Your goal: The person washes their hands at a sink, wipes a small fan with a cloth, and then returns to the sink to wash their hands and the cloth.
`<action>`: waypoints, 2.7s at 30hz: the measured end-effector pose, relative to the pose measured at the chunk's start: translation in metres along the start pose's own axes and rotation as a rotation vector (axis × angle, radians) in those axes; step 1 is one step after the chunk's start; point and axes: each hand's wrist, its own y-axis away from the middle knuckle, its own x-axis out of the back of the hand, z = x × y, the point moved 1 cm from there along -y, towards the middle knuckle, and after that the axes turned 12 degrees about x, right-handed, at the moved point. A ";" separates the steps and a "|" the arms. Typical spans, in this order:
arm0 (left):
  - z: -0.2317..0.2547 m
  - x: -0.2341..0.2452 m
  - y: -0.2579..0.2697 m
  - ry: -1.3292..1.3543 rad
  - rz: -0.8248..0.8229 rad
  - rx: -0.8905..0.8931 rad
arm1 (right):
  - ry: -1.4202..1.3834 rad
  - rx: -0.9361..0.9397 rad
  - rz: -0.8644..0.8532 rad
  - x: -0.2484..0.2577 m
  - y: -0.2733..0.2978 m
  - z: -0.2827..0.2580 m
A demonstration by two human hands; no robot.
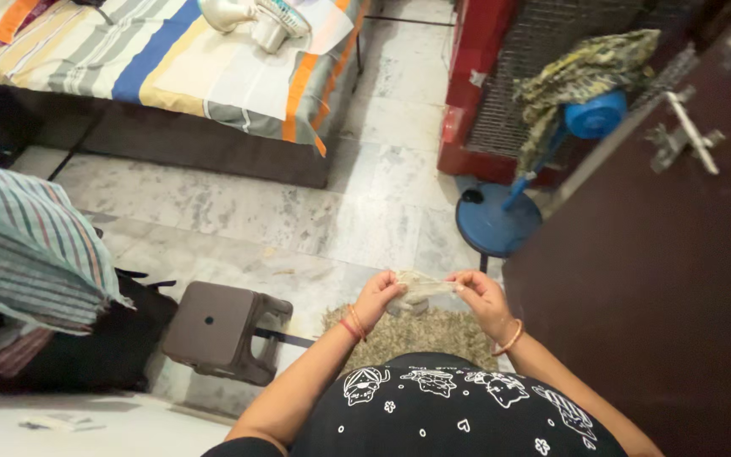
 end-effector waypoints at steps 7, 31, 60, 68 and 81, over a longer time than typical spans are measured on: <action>0.101 0.016 -0.056 -0.754 0.225 0.091 | 0.078 0.210 -0.223 0.024 -0.120 -0.001; 0.290 0.259 -0.395 0.867 0.170 -0.061 | 0.607 0.914 -0.845 -0.051 -0.635 0.107; 0.502 0.565 -0.817 0.528 0.519 -0.002 | -0.385 -0.774 -0.308 0.123 -1.218 0.470; 0.524 0.619 -0.837 0.552 0.759 -0.124 | -0.550 -0.699 -0.544 0.055 -1.335 0.507; 0.492 0.730 -0.977 0.139 1.098 -0.233 | -0.475 -0.835 -0.561 -0.011 -1.452 0.591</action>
